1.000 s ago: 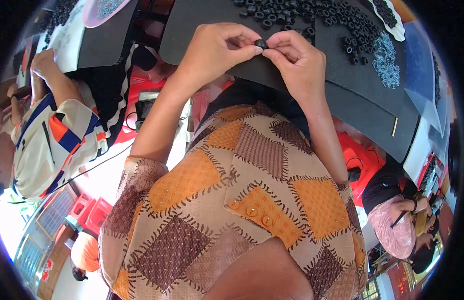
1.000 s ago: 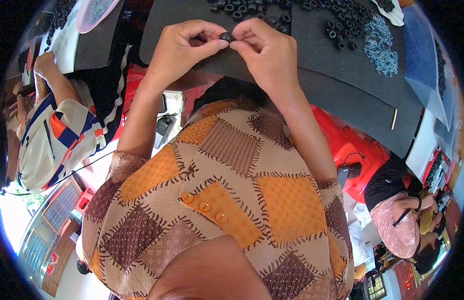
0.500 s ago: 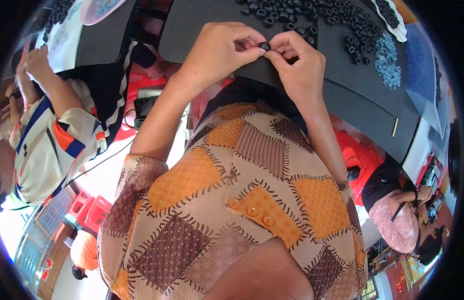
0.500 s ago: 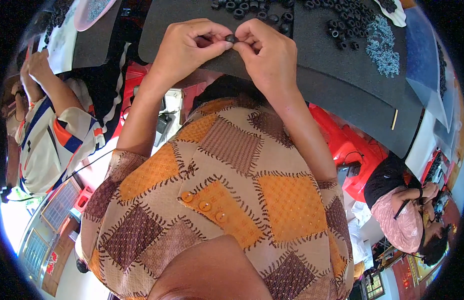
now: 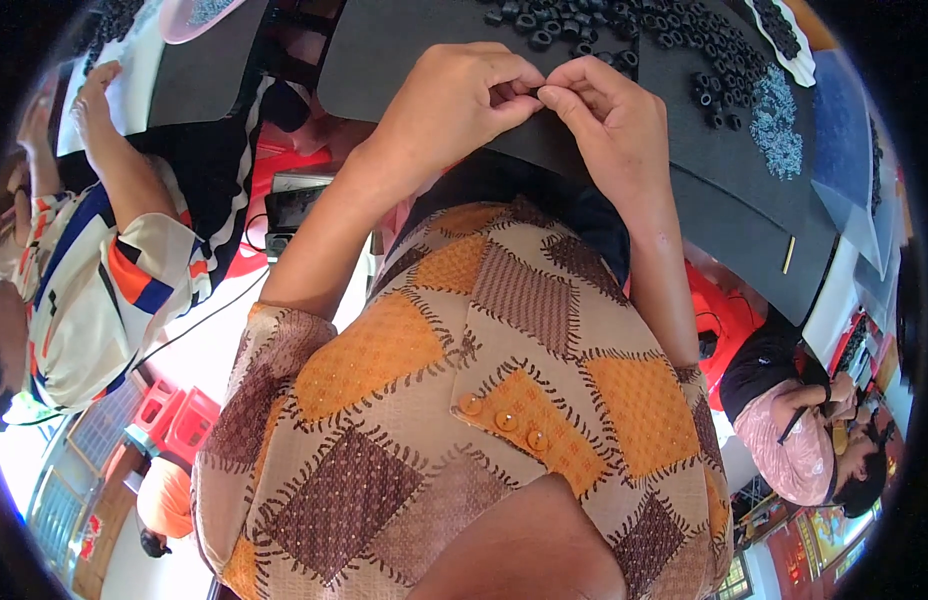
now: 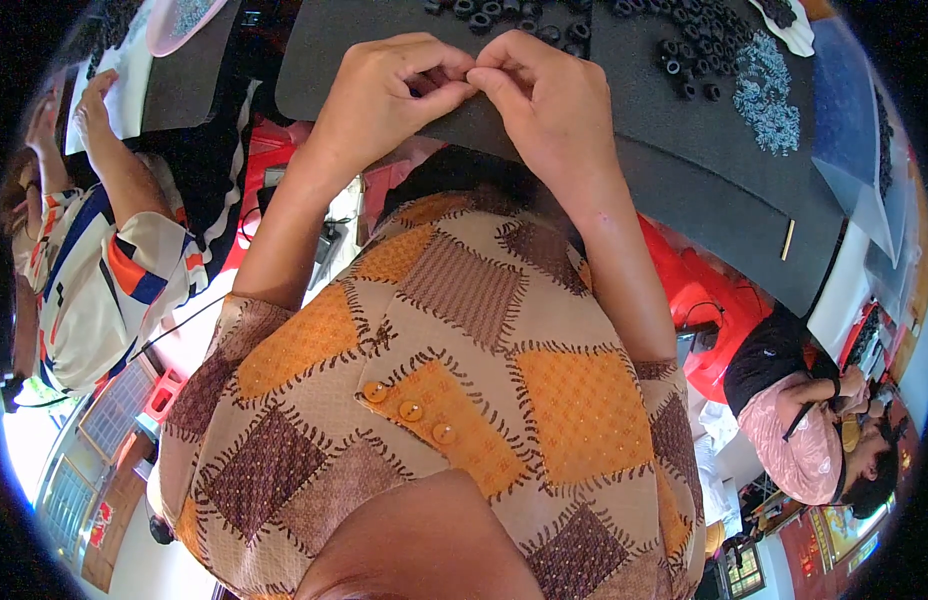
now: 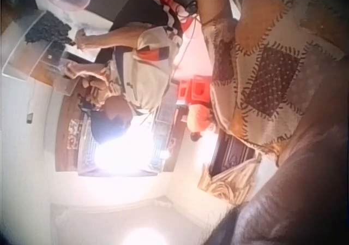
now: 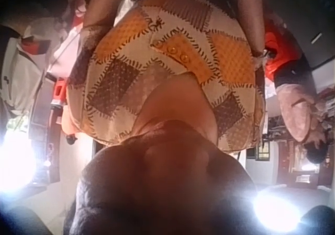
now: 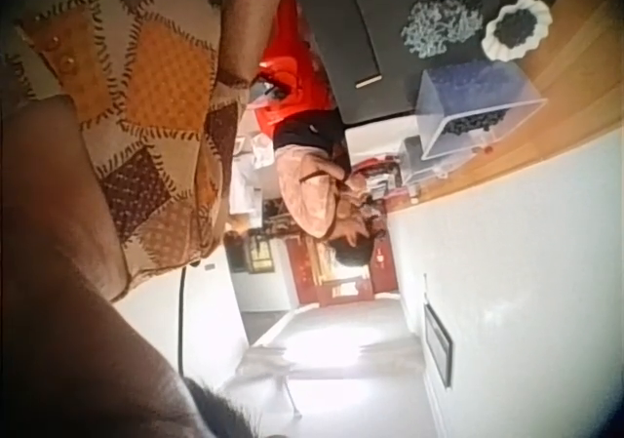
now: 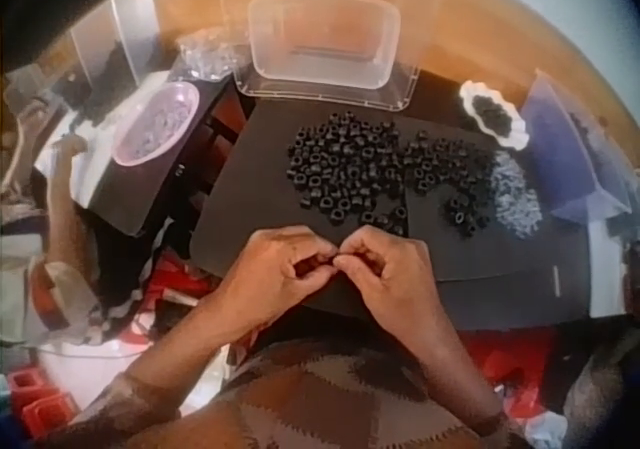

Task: The person empties black rubber rings from a plastic container onto the table by hand. They then assemble the components by inserting small metal springs into the black rubber rings by hand.

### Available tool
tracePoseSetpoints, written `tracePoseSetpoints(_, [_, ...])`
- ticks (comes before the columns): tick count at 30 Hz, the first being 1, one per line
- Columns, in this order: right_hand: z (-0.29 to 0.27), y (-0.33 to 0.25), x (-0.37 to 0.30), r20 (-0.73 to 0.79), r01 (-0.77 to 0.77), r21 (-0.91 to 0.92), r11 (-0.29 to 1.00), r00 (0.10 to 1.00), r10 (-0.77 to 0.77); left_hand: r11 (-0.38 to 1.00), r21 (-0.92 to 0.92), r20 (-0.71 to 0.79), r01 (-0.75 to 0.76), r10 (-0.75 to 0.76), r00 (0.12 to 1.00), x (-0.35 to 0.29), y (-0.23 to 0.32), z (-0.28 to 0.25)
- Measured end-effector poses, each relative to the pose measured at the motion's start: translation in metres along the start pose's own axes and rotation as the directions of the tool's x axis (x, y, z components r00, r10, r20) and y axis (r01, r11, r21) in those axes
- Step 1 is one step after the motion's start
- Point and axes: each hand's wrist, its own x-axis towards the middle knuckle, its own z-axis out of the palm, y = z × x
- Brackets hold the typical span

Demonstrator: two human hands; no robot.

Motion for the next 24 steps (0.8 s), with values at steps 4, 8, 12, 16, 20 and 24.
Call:
tracePoseSetpoints(4, [0.003,0.0,-0.001,-0.006,-0.022,-0.003,1.0,1.0,0.022,0.997,-0.08,-0.019,0.013,-0.015,1.0,-0.003,-0.003,0.003])
tracePoseSetpoints(8, [0.002,0.002,0.002,0.001,-0.025,-0.007,1.0,1.0,0.025,0.998,-0.068,-0.06,0.011,-0.015,0.998,-0.005,-0.006,0.006])
tracePoseSetpoints(12, [0.003,0.0,0.014,-0.131,0.084,0.122,0.989,0.989,-0.068,0.999,-0.026,-0.108,-0.036,0.033,0.994,-0.008,-0.011,0.01])
tracePoseSetpoints(16, [0.002,-0.013,0.028,-0.08,0.155,0.284,0.946,0.987,-0.138,0.984,0.114,-0.161,-0.138,0.156,0.975,-0.006,-0.014,0.011])
tracePoseSetpoints(20, [0.01,-0.035,0.047,-0.218,0.473,-0.087,0.877,0.85,-0.48,0.988,0.124,-0.174,-0.096,0.117,0.978,-0.005,-0.012,0.013])
tracePoseSetpoints(24, [-0.006,-0.079,0.051,-0.208,0.707,-0.244,0.664,0.631,-0.748,0.99,0.132,-0.192,-0.057,0.082,0.978,-0.013,-0.011,0.006])
